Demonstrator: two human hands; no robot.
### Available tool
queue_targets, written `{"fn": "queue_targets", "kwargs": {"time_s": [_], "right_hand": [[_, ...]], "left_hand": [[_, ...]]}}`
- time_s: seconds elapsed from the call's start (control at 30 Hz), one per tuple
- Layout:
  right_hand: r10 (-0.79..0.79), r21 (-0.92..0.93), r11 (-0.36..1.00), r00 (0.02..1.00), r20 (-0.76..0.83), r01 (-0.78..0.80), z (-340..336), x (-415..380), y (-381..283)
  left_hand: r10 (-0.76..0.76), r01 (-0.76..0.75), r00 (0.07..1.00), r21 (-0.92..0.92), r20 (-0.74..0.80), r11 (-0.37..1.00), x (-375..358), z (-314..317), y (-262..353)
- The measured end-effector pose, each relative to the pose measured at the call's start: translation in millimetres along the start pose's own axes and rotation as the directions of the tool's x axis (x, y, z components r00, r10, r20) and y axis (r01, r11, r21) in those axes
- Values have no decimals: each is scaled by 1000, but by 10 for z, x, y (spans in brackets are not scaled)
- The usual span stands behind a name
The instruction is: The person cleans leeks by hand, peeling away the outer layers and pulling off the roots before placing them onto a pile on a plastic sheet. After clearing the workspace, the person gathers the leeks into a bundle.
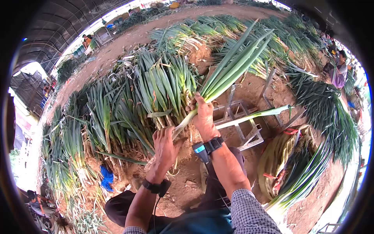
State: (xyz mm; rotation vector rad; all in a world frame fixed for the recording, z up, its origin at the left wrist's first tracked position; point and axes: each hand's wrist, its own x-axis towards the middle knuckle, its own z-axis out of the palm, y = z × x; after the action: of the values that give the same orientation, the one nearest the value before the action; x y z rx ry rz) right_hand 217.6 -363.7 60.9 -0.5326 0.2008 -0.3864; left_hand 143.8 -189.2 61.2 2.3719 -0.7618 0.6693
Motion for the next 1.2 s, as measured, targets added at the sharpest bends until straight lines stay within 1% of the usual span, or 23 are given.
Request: {"fn": "queue_targets", "kwargs": {"time_s": [0.1,0.17,0.23,0.27,0.3,0.33,0.37,0.4,0.43,0.5,0.53,0.57,0.63,0.73,0.83,0.87,0.9,0.97,1.0,1.03,1.1,1.17,1.2], "right_hand": [[47,9,999,999,19,-47,-18,-24,13],[26,-1,1000,999,44,-26,-64,-5,-12],[23,-18,1000,999,44,-23,-52,-24,-30],[46,-40,998,999,28,-45,-53,-20,-89],[65,-34,997,997,36,-64,-79,17,-140],[55,-33,998,997,48,-53,-89,49,-191],[50,-32,998,997,56,-48,-111,79,-234],[74,-45,996,995,68,-71,-152,124,-269],[88,-7,996,993,73,-88,-228,196,-274],[39,-33,999,996,85,-36,-348,294,-293],[19,-23,1000,996,82,-17,-355,290,-310],[-4,-14,1000,997,77,5,-362,284,-328],[-48,-22,999,998,31,49,-398,334,-360],[-82,8,997,996,18,82,-424,398,-400],[-56,33,998,997,55,55,-522,501,-416],[-32,45,999,998,50,30,-539,527,-407],[-26,45,999,998,64,23,-521,526,-412],[-13,38,999,996,91,10,-503,502,-400],[-21,36,999,996,87,18,-455,482,-402],[-2,57,998,995,100,-3,-426,475,-391],[33,90,995,989,147,-47,-281,509,-398],[18,101,994,981,195,-39,-28,423,-416],[4,103,994,983,186,-23,200,275,-439]], "left_hand": [[51,-51,998,-24,19,998,115,224,-131],[32,-36,998,-83,-50,996,139,276,-126],[-34,18,993,-141,-111,990,104,381,-182],[-214,188,974,-271,-70,944,78,420,-210],[-397,321,918,-577,-6,751,84,436,-267],[-540,399,834,-801,115,446,111,441,-355],[-623,410,731,-909,278,75,106,434,-454],[-607,399,711,-915,355,-68,97,317,-502],[-595,363,719,-924,360,-121,52,269,-586],[-483,352,812,-935,326,-39,-93,126,-823],[-503,416,777,-908,378,-40,-176,-11,-868],[-522,459,769,-887,368,50,-285,-94,-966],[-590,585,712,-787,382,196,-514,-313,-1133],[-740,735,525,-662,420,146,-913,-618,-1496],[-856,794,383,-597,347,113,-1436,-765,-2015],[-864,774,349,-631,363,47,-1572,-812,-2133],[-859,834,427,-491,282,253,-1564,-871,-2139],[-783,802,597,-115,173,586,-1582,-943,-2141],[-602,604,796,-15,60,797,-1498,-881,-1996],[-369,373,928,148,-57,916,-1413,-819,-1851],[-159,146,986,190,55,971,-893,-779,-1163],[-18,19,968,-5,251,1000,-648,-692,-1009],[-143,183,928,-87,345,979,-600,-651,-990]]}}
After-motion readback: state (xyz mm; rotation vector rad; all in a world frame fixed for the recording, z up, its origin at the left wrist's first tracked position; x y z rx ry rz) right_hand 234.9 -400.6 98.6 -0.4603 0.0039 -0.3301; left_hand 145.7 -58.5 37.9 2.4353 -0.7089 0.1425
